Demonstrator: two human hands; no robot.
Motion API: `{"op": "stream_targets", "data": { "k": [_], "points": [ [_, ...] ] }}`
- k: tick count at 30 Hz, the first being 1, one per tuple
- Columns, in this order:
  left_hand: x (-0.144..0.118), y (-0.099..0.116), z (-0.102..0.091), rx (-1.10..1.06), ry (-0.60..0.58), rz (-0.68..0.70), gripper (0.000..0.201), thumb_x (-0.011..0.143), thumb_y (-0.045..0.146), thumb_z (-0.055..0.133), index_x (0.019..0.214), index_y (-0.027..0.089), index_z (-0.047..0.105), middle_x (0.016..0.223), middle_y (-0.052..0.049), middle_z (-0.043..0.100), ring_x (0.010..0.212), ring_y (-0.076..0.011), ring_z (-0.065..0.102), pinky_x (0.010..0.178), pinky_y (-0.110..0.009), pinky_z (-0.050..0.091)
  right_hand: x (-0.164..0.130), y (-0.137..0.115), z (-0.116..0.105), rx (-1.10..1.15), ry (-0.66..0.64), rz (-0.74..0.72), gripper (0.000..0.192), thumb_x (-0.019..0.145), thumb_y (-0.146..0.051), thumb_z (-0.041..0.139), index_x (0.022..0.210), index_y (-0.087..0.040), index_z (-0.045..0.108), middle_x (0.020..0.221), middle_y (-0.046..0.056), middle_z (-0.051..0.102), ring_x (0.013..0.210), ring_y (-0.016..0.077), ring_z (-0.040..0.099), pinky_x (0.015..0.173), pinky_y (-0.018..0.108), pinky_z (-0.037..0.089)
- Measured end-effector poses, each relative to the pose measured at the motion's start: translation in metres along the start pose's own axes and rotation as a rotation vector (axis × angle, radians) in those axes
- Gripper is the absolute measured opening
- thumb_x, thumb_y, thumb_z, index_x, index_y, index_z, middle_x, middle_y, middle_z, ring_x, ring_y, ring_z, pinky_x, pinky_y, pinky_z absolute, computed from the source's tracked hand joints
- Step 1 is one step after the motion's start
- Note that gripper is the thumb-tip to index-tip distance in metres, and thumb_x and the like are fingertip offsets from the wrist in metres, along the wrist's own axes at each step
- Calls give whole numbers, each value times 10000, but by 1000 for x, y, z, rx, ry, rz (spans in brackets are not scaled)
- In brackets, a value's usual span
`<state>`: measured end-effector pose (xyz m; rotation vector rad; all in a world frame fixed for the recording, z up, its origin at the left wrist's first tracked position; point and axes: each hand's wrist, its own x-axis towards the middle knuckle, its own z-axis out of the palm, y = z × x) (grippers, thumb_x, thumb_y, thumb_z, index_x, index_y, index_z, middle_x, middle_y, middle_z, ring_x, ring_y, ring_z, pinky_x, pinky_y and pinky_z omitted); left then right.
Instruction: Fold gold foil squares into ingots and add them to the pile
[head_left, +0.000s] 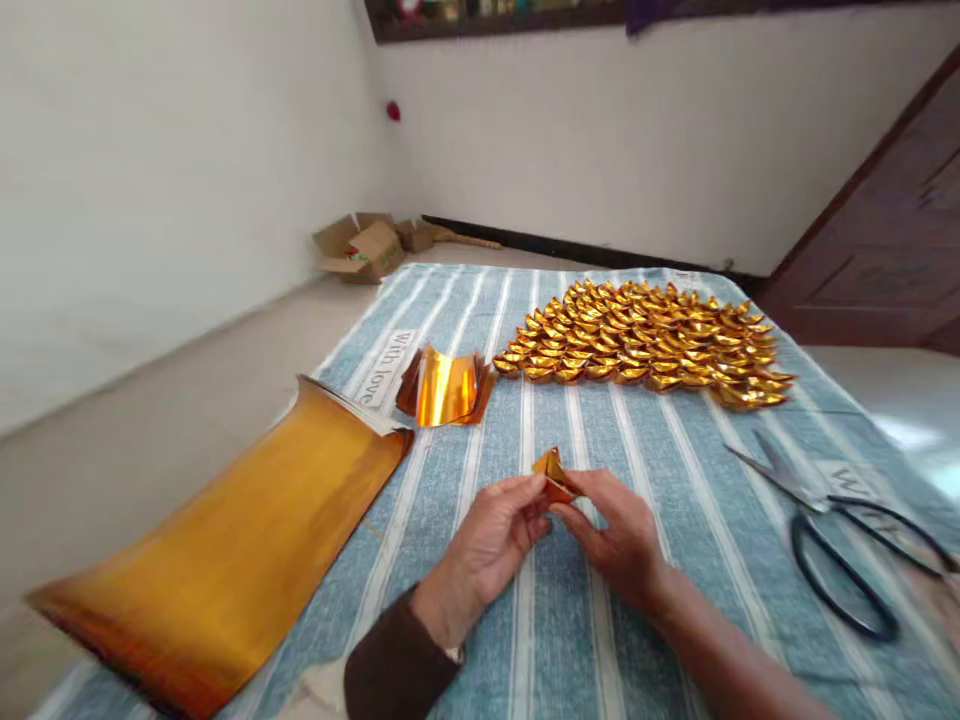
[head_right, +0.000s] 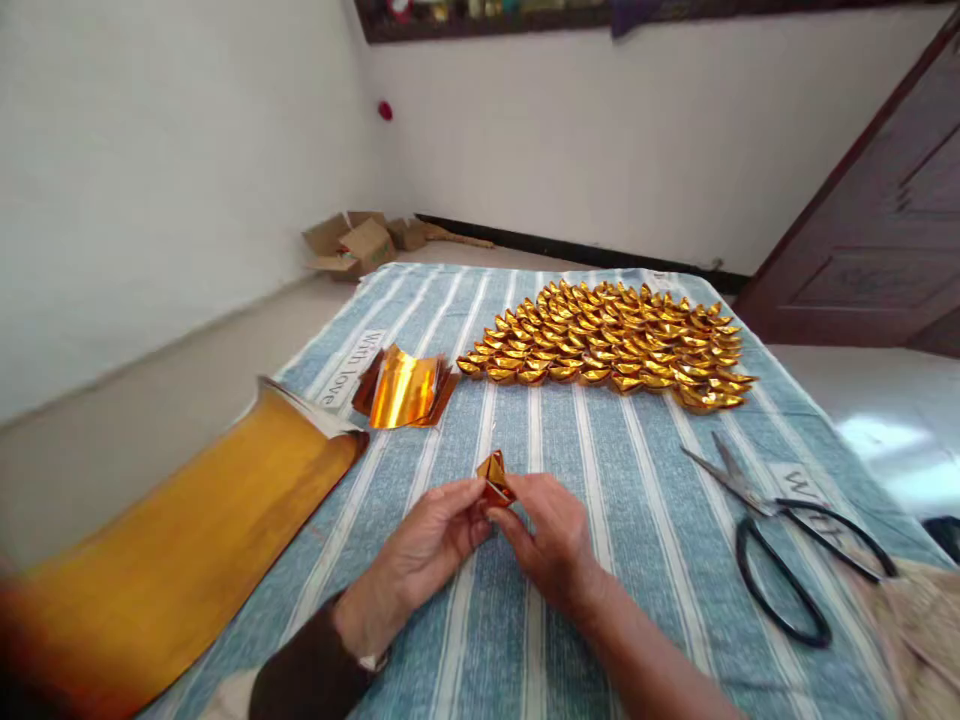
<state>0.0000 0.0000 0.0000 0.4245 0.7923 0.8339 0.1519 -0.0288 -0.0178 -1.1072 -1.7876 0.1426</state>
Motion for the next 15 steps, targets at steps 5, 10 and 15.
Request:
{"op": "stream_targets", "data": {
  "k": [5, 10, 15],
  "points": [
    [1, 2, 1, -17, -15, -16, 212, 666, 216, 822, 803, 86, 726, 767, -49, 694, 667, -98, 600, 590, -184, 460, -1, 1, 0, -6, -7, 9, 196, 915, -261, 585, 1075, -160, 635, 867, 68, 722, 775, 191, 680, 698, 309, 558],
    [-2, 4, 3, -45, -50, -34, 194, 679, 208, 812, 791, 78, 723, 757, -57, 695, 663, -104, 605, 592, -190, 468, -1, 2, 1, -9, -6, -10, 223, 915, -261, 585, 1097, -143, 636, 853, 86, 717, 780, 200, 681, 702, 322, 564],
    [-1, 1, 3, -49, 8, -40, 181, 705, 204, 797, 811, 81, 717, 752, -54, 685, 635, -99, 596, 570, -193, 467, -2, 4, 1, -26, 28, -33, 215, 909, -219, 591, 1109, -151, 627, 861, 81, 720, 788, 196, 685, 711, 322, 566]
  ]
}}
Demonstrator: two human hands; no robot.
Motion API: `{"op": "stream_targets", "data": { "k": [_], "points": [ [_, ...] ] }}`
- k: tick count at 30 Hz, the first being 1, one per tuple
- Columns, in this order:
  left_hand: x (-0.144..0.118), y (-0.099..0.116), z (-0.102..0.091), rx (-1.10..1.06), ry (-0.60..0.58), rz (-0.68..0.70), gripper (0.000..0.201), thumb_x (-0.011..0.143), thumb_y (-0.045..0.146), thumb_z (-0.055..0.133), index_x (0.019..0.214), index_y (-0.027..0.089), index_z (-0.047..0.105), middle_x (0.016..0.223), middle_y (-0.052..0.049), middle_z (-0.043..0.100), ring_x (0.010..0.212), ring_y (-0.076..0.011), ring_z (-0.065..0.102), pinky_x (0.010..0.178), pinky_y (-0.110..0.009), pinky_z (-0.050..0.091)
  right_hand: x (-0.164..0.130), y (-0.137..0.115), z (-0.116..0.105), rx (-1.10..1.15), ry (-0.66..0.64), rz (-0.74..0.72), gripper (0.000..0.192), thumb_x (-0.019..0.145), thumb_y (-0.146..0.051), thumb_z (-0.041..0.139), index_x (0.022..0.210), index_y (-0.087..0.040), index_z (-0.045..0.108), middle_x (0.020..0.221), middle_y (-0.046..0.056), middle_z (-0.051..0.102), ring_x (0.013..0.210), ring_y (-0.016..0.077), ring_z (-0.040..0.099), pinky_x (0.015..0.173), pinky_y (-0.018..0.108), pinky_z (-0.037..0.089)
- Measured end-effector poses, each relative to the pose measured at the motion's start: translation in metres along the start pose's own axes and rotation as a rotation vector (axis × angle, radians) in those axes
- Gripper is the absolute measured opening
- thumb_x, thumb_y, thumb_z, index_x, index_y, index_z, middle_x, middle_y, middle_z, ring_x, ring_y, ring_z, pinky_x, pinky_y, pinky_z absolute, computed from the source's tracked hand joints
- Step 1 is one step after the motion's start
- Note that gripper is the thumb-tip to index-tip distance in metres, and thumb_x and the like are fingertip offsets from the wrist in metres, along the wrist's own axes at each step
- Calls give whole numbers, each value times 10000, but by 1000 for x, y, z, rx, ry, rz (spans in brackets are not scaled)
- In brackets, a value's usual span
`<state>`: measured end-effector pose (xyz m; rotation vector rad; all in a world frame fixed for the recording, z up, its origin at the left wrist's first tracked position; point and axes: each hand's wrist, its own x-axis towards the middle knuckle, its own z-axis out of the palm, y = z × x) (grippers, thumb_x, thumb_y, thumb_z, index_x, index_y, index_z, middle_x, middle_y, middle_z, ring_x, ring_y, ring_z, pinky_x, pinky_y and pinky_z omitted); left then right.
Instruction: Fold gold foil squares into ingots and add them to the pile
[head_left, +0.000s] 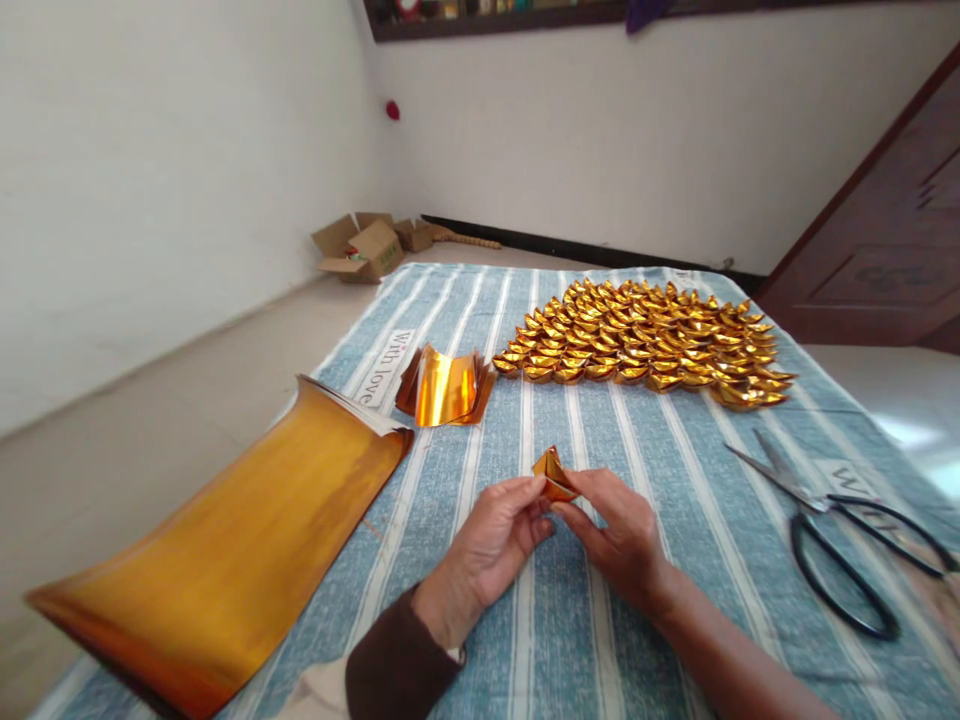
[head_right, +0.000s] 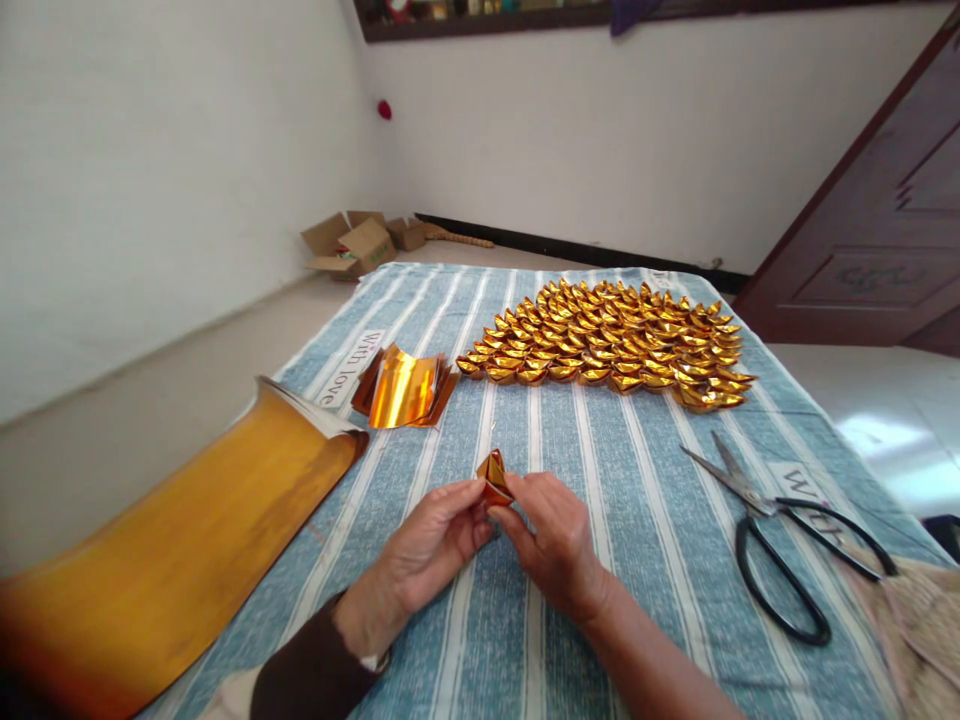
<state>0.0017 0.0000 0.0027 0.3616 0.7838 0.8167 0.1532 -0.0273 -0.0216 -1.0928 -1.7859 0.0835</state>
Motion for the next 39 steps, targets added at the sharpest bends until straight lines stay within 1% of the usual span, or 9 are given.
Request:
{"op": "stream_targets", "data": {
  "k": [3, 9, 14, 19, 25, 28, 32, 39],
  "points": [
    [1, -1, 0, 13, 5, -11, 177, 731, 204, 776, 831, 70, 719, 766, -66, 684, 650, -103, 599, 580, -195, 469, 0, 1, 0, -2, 14, -20, 209, 902, -210, 601, 1095, -138, 629, 852, 89, 719, 772, 198, 684, 694, 320, 565],
    [0, -1, 0, 30, -15, 2, 181, 717, 208, 779, 817, 68, 724, 805, -75, 691, 676, -104, 599, 579, -185, 454, -1, 1, 0, 7, -4, -24, 217, 891, -208, 618, 1097, -139, 634, 854, 87, 713, 770, 197, 675, 689, 322, 563],
    [-2, -1, 2, 65, -8, 14, 210, 712, 248, 787, 828, 81, 733, 795, -64, 687, 684, -99, 583, 568, -178, 426, 0, 1, 0, 3, 2, -23, 227, 900, -211, 604, 1117, -150, 627, 859, 83, 714, 793, 202, 675, 700, 328, 562],
    [-3, -2, 5, 97, 7, 26, 230, 702, 271, 801, 826, 88, 736, 775, -50, 673, 682, -90, 562, 560, -169, 409, 3, -1, -2, 8, -20, -6, 186, 908, -205, 587, 1080, -166, 647, 819, 66, 706, 760, 194, 670, 688, 319, 553],
    [0, -4, 1, 46, -28, 27, 243, 695, 270, 805, 838, 85, 736, 797, -70, 690, 706, -106, 585, 608, -184, 440, 2, -1, 0, 32, 9, -35, 228, 876, -204, 639, 1099, -156, 633, 875, 86, 702, 816, 204, 656, 727, 339, 562],
    [1, -4, 0, 31, -48, 28, 256, 718, 282, 793, 880, 93, 734, 841, -82, 700, 743, -121, 601, 623, -190, 445, 2, -1, -1, 45, 14, -43, 265, 876, -194, 636, 1139, -164, 621, 918, 91, 704, 851, 206, 655, 751, 352, 567],
    [1, -4, 0, 5, -60, 40, 240, 741, 269, 780, 893, 92, 726, 864, -88, 702, 736, -115, 598, 620, -189, 443, 3, -3, -2, 64, 29, -41, 298, 882, -165, 616, 1179, -193, 613, 952, 80, 711, 890, 201, 665, 785, 362, 568],
    [0, -5, 2, -71, -106, 32, 175, 793, 196, 724, 916, 72, 725, 902, -105, 701, 801, -137, 623, 704, -212, 486, 5, -7, -4, 91, 44, -52, 275, 873, -117, 604, 1133, -198, 636, 950, 81, 700, 923, 202, 666, 784, 369, 577]
  ]
}}
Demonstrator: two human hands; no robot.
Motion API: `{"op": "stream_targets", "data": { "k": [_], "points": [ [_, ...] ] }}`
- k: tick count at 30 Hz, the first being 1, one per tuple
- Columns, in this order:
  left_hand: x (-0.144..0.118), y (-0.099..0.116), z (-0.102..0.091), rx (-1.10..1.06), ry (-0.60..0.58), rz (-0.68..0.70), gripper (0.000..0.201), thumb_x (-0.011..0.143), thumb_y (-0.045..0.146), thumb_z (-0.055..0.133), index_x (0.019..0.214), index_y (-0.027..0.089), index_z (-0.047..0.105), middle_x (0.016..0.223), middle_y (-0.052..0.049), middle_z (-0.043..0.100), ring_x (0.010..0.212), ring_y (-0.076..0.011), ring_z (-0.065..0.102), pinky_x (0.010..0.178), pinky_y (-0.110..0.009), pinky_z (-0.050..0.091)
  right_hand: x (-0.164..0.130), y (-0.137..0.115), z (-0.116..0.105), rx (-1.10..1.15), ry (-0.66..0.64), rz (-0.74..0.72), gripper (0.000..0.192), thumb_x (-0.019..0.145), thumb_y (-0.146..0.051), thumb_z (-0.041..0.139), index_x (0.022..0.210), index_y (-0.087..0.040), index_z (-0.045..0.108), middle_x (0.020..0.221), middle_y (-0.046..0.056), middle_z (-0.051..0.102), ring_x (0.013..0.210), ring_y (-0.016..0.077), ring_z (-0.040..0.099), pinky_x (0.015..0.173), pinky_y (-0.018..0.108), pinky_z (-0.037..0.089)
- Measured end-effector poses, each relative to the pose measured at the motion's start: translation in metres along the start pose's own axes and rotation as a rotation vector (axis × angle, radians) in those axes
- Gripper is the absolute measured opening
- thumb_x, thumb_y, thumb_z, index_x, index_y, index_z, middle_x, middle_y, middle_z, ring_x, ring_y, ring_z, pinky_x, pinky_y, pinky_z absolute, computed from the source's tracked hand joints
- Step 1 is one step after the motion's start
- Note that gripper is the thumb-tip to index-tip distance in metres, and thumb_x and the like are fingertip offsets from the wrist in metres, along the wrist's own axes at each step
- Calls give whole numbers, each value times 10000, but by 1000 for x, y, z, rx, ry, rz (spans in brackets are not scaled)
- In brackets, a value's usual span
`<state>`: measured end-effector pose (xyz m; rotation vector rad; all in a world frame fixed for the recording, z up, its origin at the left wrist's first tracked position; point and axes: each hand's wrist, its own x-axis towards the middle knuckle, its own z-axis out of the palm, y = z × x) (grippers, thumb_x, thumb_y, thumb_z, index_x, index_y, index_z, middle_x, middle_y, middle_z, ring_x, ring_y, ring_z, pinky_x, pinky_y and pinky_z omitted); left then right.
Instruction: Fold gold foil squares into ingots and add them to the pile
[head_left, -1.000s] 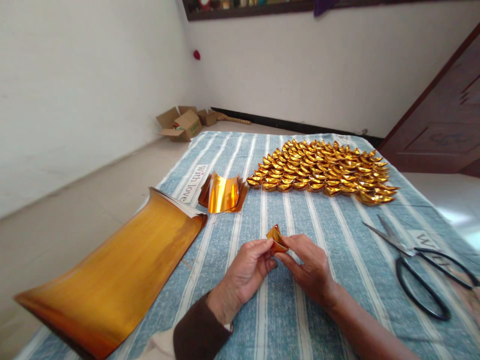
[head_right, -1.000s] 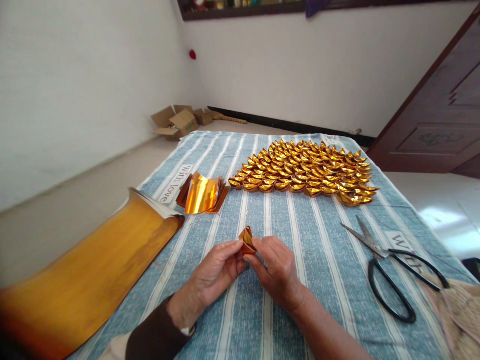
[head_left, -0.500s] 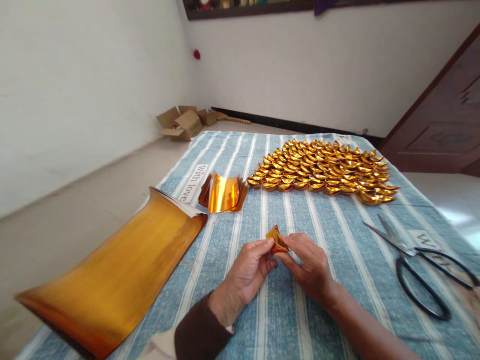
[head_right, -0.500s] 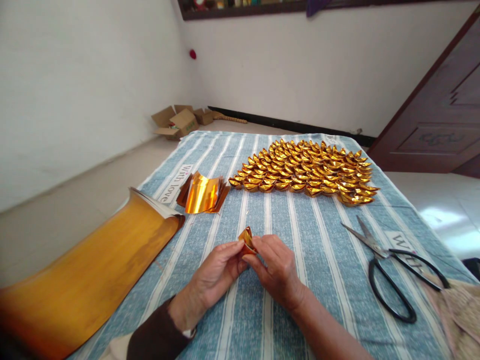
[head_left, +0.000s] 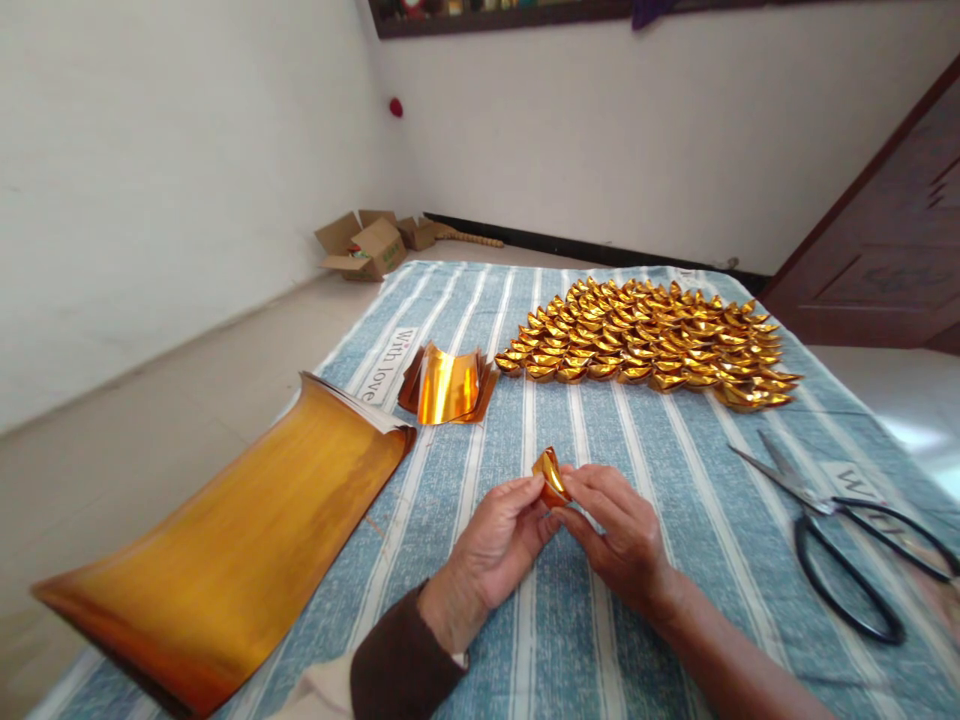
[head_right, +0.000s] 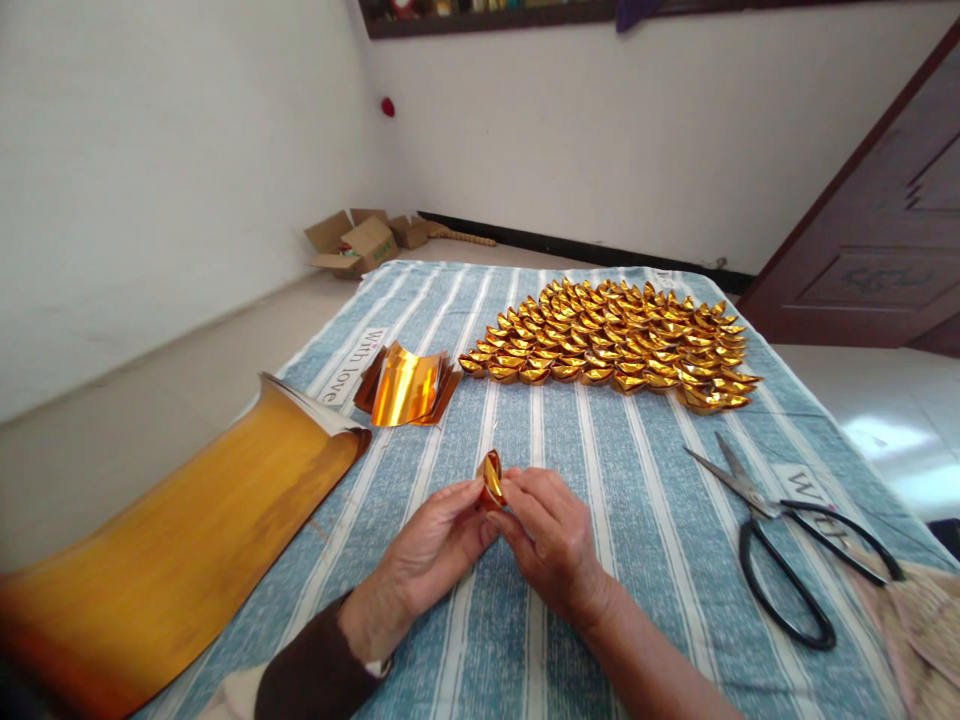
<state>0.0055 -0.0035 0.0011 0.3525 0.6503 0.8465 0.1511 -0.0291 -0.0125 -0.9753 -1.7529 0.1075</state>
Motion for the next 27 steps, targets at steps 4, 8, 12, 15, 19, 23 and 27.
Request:
{"op": "stream_targets", "data": {
  "k": [4, 8, 12, 15, 19, 23, 27],
  "points": [
    [1, -2, 0, -40, -26, 5, 150, 796, 166, 707, 901, 60, 730, 895, -112, 701, 785, -137, 624, 709, -219, 497, 0, -1, 0, 8, 4, -15, 263, 855, -87, 618, 1104, -172, 641, 947, 100, 698, 944, 210, 659, 793, 372, 575],
    [1, -3, -1, -58, -16, -4, 128, 788, 153, 709, 871, 57, 729, 881, -110, 701, 773, -137, 623, 703, -226, 498, 0, -2, 0, 5, -8, 4, 236, 865, -97, 606, 1084, -174, 649, 939, 98, 699, 938, 212, 658, 791, 380, 576],
    [1, -3, -1, -47, 4, -4, 132, 792, 161, 710, 876, 60, 723, 884, -107, 700, 775, -141, 621, 714, -244, 500, 0, -3, 0, 5, 3, 16, 245, 876, -107, 591, 1097, -190, 652, 948, 88, 704, 916, 203, 662, 782, 377, 578],
    [0, -4, -1, -38, 25, -8, 132, 796, 177, 717, 879, 75, 718, 888, -96, 697, 785, -146, 623, 735, -259, 501, 2, -3, -1, 8, 5, 24, 240, 878, -114, 589, 1092, -196, 663, 927, 78, 710, 887, 198, 668, 769, 367, 580],
    [0, -4, -2, -66, 10, -20, 128, 786, 178, 726, 869, 81, 716, 881, -87, 696, 790, -150, 627, 733, -266, 499, 2, -3, -2, 11, -1, 29, 240, 877, -125, 596, 1096, -197, 665, 930, 77, 712, 892, 200, 671, 774, 370, 581],
    [1, -5, -2, -99, -21, -23, 120, 787, 171, 721, 865, 80, 717, 870, -80, 695, 788, -144, 624, 738, -263, 493, 0, -2, -2, 14, -7, 27, 246, 866, -116, 607, 1093, -193, 665, 950, 86, 711, 921, 212, 671, 792, 386, 583],
    [2, -6, 0, -92, -28, -20, 120, 789, 177, 725, 859, 81, 712, 858, -74, 690, 763, -131, 617, 712, -246, 489, -1, -2, -1, 10, 2, 25, 237, 869, -128, 609, 1088, -202, 662, 950, 83, 710, 924, 215, 674, 789, 392, 585]
  ]
}}
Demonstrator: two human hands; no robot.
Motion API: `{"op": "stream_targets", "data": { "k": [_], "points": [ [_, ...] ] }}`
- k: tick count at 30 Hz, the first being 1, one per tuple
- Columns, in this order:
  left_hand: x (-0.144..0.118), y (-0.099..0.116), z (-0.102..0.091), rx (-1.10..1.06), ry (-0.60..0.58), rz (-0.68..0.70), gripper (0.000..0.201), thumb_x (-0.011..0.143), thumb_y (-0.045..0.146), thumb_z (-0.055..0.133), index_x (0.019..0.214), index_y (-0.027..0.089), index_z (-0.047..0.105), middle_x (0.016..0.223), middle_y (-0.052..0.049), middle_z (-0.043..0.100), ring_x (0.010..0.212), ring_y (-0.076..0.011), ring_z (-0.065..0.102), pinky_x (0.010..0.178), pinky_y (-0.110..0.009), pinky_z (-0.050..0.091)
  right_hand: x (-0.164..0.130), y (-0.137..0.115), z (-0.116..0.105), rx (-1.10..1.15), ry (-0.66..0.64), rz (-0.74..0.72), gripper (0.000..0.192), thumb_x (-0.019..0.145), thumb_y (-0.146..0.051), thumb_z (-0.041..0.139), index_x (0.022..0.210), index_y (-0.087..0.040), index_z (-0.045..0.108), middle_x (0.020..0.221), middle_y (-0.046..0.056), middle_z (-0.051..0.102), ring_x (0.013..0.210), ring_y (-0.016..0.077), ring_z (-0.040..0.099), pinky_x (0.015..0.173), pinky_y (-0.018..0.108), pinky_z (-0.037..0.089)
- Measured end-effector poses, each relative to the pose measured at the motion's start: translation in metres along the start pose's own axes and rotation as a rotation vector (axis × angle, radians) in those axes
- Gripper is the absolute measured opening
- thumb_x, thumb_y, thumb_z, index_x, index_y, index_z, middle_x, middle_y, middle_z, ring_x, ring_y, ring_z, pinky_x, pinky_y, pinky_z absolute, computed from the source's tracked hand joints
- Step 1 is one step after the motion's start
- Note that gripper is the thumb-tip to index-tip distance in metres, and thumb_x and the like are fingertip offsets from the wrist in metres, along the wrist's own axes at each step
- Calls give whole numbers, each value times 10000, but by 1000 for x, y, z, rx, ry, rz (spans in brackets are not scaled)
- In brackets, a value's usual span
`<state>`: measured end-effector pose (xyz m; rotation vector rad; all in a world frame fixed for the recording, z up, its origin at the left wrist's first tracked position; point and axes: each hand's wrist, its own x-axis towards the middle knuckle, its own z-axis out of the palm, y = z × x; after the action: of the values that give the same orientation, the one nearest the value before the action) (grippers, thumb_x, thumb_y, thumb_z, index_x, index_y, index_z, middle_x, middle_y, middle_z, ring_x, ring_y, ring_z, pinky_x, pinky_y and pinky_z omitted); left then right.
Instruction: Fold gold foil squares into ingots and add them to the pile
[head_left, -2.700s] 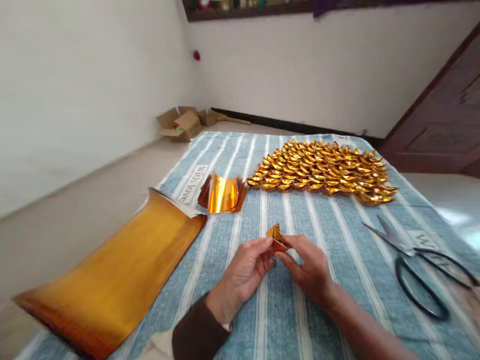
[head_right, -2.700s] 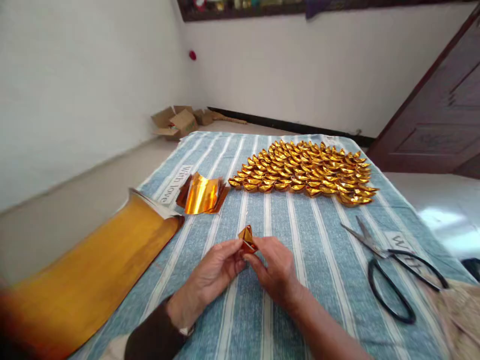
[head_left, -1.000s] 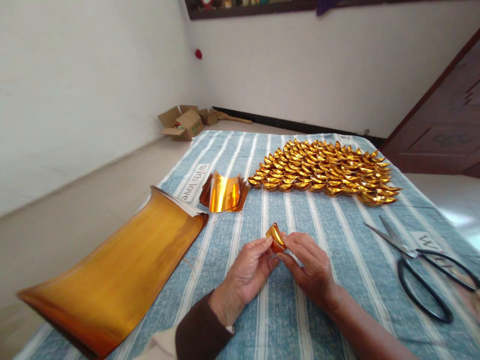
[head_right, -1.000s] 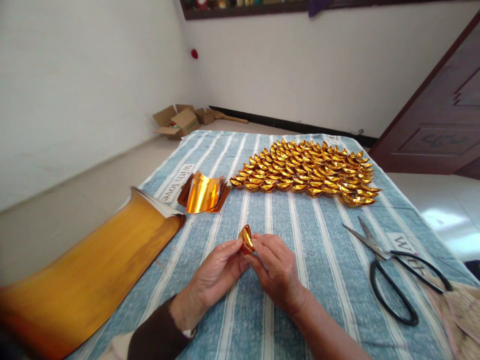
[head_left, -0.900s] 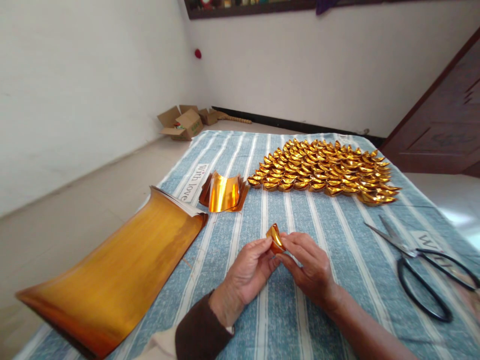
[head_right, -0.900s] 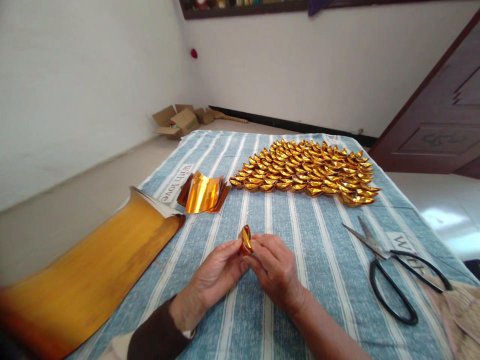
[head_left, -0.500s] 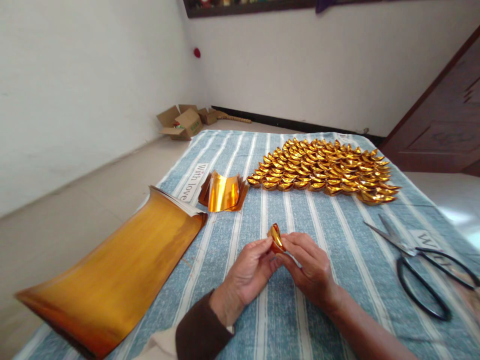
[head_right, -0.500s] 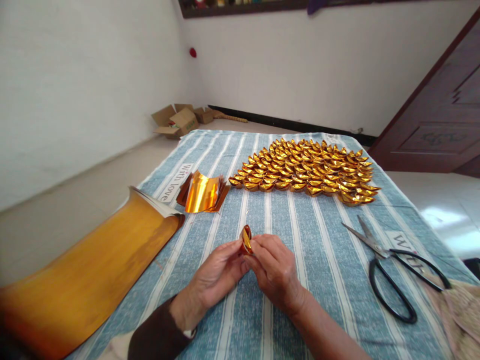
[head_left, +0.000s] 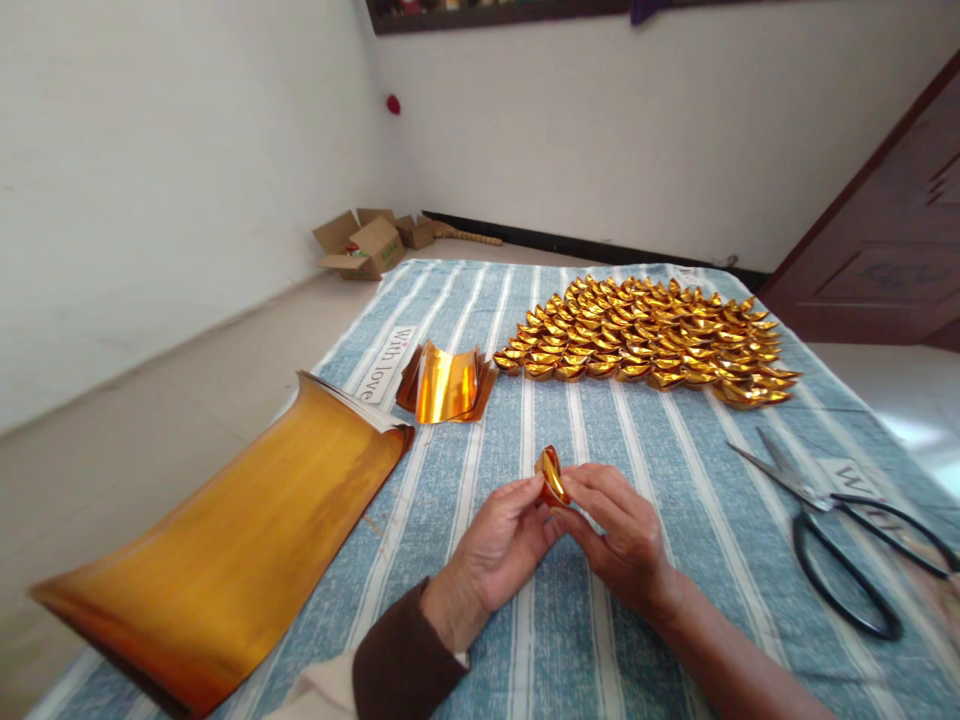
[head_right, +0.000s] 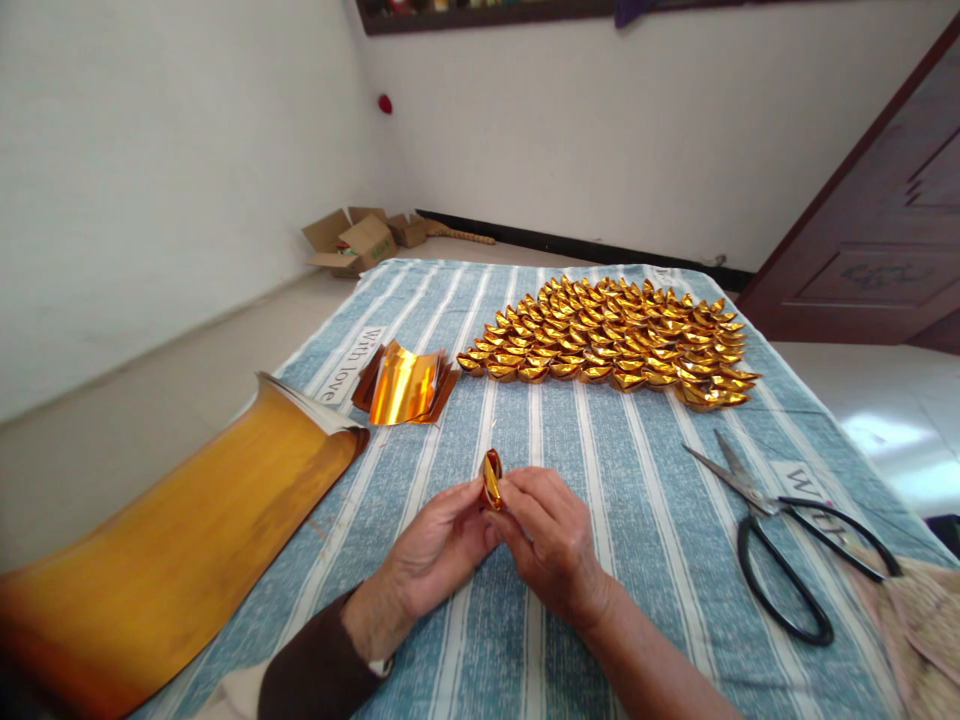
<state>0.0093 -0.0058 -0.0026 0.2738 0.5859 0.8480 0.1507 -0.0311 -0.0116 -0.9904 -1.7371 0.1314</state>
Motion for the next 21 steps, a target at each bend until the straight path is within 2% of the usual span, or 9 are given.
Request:
{"op": "stream_targets", "data": {
  "k": [6, 13, 21],
  "points": [
    [0, -1, 3, -30, -1, 12, 122, 777, 167, 738, 854, 78, 709, 829, -66, 686, 729, -118, 615, 669, -220, 490, 2, -2, 0, -10, -11, -9, 261, 874, -120, 600, 1122, -191, 643, 948, 86, 715, 941, 216, 671, 817, 390, 578],
    [0, -2, 1, -18, -15, 15, 115, 795, 184, 726, 865, 96, 706, 868, -65, 692, 767, -128, 625, 711, -236, 493, 3, -5, -1, -2, 31, -36, 300, 862, -81, 587, 1128, -202, 654, 939, 82, 720, 935, 212, 681, 788, 367, 588],
    [0, -4, -1, -45, -21, 2, 116, 805, 167, 703, 886, 85, 717, 865, -76, 701, 752, -133, 616, 711, -250, 480, 1, -6, -1, 2, 5, -9, 286, 870, -73, 582, 1120, -195, 648, 960, 94, 704, 947, 218, 665, 800, 392, 581]
  ]
}}
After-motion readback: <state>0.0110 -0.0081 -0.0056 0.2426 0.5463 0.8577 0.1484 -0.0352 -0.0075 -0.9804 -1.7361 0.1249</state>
